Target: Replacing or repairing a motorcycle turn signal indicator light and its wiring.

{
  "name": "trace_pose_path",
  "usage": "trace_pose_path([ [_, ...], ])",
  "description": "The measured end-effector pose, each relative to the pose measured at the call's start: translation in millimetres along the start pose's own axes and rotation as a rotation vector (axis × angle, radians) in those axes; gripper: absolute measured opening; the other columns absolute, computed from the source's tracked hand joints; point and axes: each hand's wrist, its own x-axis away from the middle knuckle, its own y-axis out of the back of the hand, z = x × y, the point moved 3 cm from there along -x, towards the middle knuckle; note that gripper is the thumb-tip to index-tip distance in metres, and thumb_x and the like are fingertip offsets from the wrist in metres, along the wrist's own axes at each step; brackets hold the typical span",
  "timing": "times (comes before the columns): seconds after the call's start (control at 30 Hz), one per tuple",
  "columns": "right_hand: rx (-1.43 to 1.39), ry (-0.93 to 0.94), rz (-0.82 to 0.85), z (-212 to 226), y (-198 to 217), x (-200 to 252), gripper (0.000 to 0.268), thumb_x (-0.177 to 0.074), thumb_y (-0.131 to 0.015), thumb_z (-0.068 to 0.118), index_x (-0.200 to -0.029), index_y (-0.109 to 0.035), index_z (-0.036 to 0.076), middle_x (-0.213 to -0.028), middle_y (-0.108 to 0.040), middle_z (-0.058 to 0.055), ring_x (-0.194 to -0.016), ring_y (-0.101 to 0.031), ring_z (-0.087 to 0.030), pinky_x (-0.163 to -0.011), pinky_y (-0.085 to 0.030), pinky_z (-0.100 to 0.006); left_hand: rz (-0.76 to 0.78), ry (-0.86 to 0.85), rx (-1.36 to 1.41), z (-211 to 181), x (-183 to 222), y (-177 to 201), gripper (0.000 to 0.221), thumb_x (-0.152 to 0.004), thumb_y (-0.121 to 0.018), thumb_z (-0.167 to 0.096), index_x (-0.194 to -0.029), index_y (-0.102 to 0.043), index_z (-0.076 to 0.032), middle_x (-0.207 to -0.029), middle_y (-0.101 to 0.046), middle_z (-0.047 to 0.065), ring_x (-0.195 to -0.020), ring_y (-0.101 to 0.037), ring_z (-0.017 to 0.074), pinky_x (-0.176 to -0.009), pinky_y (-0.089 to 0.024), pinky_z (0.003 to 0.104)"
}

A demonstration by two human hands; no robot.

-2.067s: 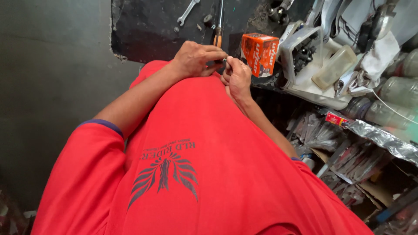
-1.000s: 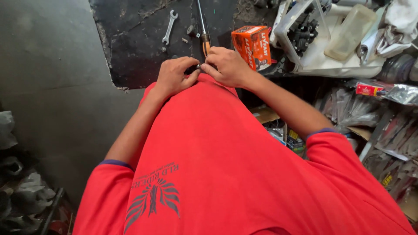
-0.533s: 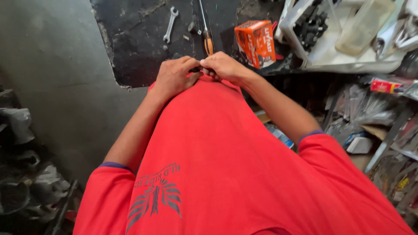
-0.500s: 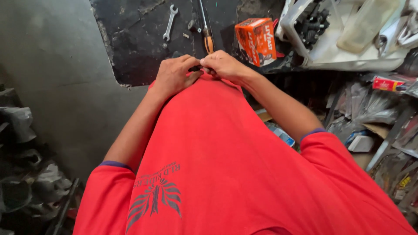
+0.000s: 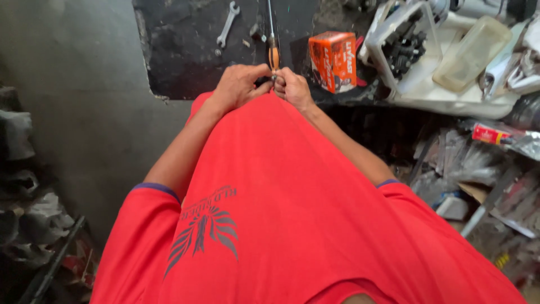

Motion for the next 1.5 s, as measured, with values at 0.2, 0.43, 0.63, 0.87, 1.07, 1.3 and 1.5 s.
trace_pose_path([
  [0.2, 0.146, 0.059, 0.023, 14, -11, 0, 0.03, -0.105, -0.059, 0.019, -0.078, -0.057, 0.005, -0.067, -0.046, 0.002, -0.054, -0.036, -0.007, -0.049, -0.03, -0.025, -0.035, 0.004, -0.043, 6, 8, -4, 0.022, -0.094, -0.074, -0.032, -0.102, -0.068, -0.012, -0.079, -0.071, 0.012, -0.073, -0.07, 0.0341, -0.063, -0.052, 0.046],
  [0.43, -0.117, 0.188, 0.152, 45, -47, 34, 0.026, -0.104, -0.056, 0.021, -0.089, -0.066, 0.003, -0.081, -0.065, -0.003, -0.06, -0.048, -0.01, -0.057, -0.042, -0.025, -0.088, 0.122, 0.006, -8, 8, -8, 0.029, -0.097, -0.074, -0.034, -0.108, -0.066, -0.009, -0.082, -0.071, 0.013, -0.07, -0.07, 0.0322, -0.061, -0.052, 0.042],
  [0.63, -0.225, 0.017, 0.186, 35, -35, 41, 0.032, -0.105, -0.057, 0.021, -0.077, -0.058, 0.005, -0.066, -0.05, 0.001, -0.05, -0.035, -0.007, -0.044, -0.031, -0.024, -0.008, 0.063, -0.1, -17, 6, -10, 0.024, -0.094, -0.075, -0.031, -0.102, -0.067, -0.009, -0.079, -0.07, 0.012, -0.071, -0.069, 0.0326, -0.062, -0.051, 0.044],
  [0.87, 0.058, 0.048, 0.103, 53, -25, 47, 0.031, -0.104, -0.057, 0.018, -0.075, -0.057, 0.005, -0.064, -0.048, 0.002, -0.049, -0.034, -0.005, -0.043, -0.028, -0.023, 0.0, -0.009, -0.226, -22, 0, -13, 0.022, -0.094, -0.074, -0.03, -0.098, -0.065, -0.011, -0.083, -0.071, 0.009, -0.072, -0.069, 0.0305, -0.063, -0.052, 0.043],
  [1.07, 0.125, 0.066, 0.132, 59, -32, 42, 0.031, -0.102, -0.056, 0.017, -0.075, -0.06, 0.004, -0.063, -0.05, 0.002, -0.049, -0.036, -0.005, -0.044, -0.029, -0.022, -0.085, 0.006, -0.249, -19, 2, -8, 0.02, -0.093, -0.073, -0.033, -0.099, -0.068, -0.014, -0.084, -0.074, 0.006, -0.072, -0.07, 0.029, -0.064, -0.053, 0.042],
  [1.3, 0.222, 0.092, 0.148, 44, -10, 19, 0.031, -0.1, -0.058, 0.014, -0.071, -0.061, 0.003, -0.065, -0.056, -0.001, -0.05, -0.04, -0.006, -0.044, -0.03, -0.023, -0.053, 0.053, -0.223, -15, 3, -9, 0.019, -0.096, -0.072, -0.033, -0.1, -0.069, -0.015, -0.085, -0.074, 0.005, -0.073, -0.071, 0.0275, -0.064, -0.053, 0.041],
  [1.5, 0.386, 0.233, 0.147, 73, -12, 4, 0.032, -0.102, -0.059, 0.017, -0.075, -0.066, 0.003, -0.072, -0.065, -0.005, -0.054, -0.052, -0.008, -0.048, -0.043, -0.024, -0.128, 0.006, -0.252, -16, -8, 6, 0.019, -0.094, -0.074, -0.031, -0.103, -0.07, -0.014, -0.085, -0.074, 0.008, -0.073, -0.07, 0.0292, -0.065, -0.053, 0.041],
])
